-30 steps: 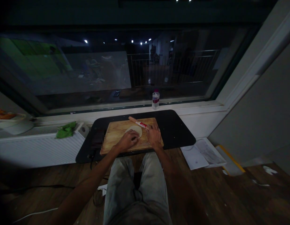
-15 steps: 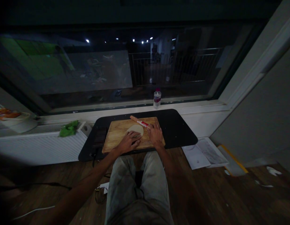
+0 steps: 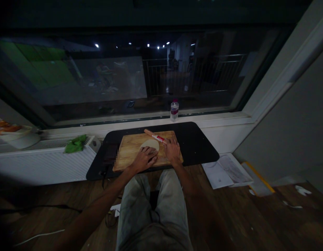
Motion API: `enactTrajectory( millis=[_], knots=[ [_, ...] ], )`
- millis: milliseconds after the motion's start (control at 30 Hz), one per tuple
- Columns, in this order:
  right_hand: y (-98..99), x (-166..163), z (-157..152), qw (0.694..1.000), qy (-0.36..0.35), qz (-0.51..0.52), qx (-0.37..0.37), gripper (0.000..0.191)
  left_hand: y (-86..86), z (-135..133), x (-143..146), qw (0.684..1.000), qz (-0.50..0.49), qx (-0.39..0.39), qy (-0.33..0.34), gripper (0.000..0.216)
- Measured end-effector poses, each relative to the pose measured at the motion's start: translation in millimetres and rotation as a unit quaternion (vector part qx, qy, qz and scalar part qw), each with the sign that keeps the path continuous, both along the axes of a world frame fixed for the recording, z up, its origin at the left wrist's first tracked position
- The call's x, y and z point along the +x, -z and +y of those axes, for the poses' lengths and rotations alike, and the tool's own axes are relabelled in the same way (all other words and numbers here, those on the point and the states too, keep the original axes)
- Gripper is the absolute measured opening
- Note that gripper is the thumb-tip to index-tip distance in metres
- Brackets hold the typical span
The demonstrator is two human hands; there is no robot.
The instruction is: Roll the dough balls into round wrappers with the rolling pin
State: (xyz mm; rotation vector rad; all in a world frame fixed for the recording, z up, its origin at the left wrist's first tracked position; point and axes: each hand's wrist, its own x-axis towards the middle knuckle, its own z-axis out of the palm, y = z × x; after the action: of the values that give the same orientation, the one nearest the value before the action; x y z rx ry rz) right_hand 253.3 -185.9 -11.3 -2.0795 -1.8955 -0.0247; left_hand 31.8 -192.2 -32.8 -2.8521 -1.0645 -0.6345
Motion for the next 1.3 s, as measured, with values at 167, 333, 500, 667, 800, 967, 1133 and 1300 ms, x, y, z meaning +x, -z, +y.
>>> enactTrajectory(
  millis=[167, 333, 500, 667, 800, 967, 1133, 1300],
  knots=[
    [2.2, 1.3, -0.4, 1.0, -0.008, 0.002, 0.015, 0.038, 6.7, 4.7, -1.4, 0.999, -0.051, -0.015, 0.001, 0.031],
    [5.3, 1.7, 1.4, 1.0, -0.002, 0.004, 0.016, 0.039, 11.6, 8.1, -3.4, 0.997, -0.077, -0.012, -0.001, 0.027],
    [7.7, 2.9, 2.1, 1.0, -0.007, 0.004, 0.023, 0.04, 10.0, 9.6, -5.9, 0.996, -0.081, -0.02, 0.02, 0.027],
    [6.8, 3.5, 1.1, 1.0, -0.01, -0.002, 0.024, 0.042, 7.0, 15.8, -2.8, 0.994, -0.088, -0.06, -0.006, 0.026],
    [3.4, 3.3, -0.1, 1.0, -0.006, -0.005, 0.008, 0.043, 8.4, 20.6, 8.3, 0.993, -0.078, -0.044, -0.072, 0.034],
    [-0.2, 2.7, -1.2, 1.0, 0.012, 0.0, -0.001, 0.046, 12.4, 29.4, 26.6, 0.988, -0.048, -0.026, -0.147, 0.045],
    [-1.4, 1.2, -4.4, 1.0, 0.02, -0.004, 0.005, 0.044, 15.7, 38.2, 25.9, 0.989, -0.042, -0.035, -0.134, 0.05],
    [-15.3, 0.3, -12.3, 0.999, -0.03, -0.028, -0.019, 0.045, 17.7, 40.4, 11.0, 0.992, -0.055, -0.052, -0.104, 0.05]
  ],
)
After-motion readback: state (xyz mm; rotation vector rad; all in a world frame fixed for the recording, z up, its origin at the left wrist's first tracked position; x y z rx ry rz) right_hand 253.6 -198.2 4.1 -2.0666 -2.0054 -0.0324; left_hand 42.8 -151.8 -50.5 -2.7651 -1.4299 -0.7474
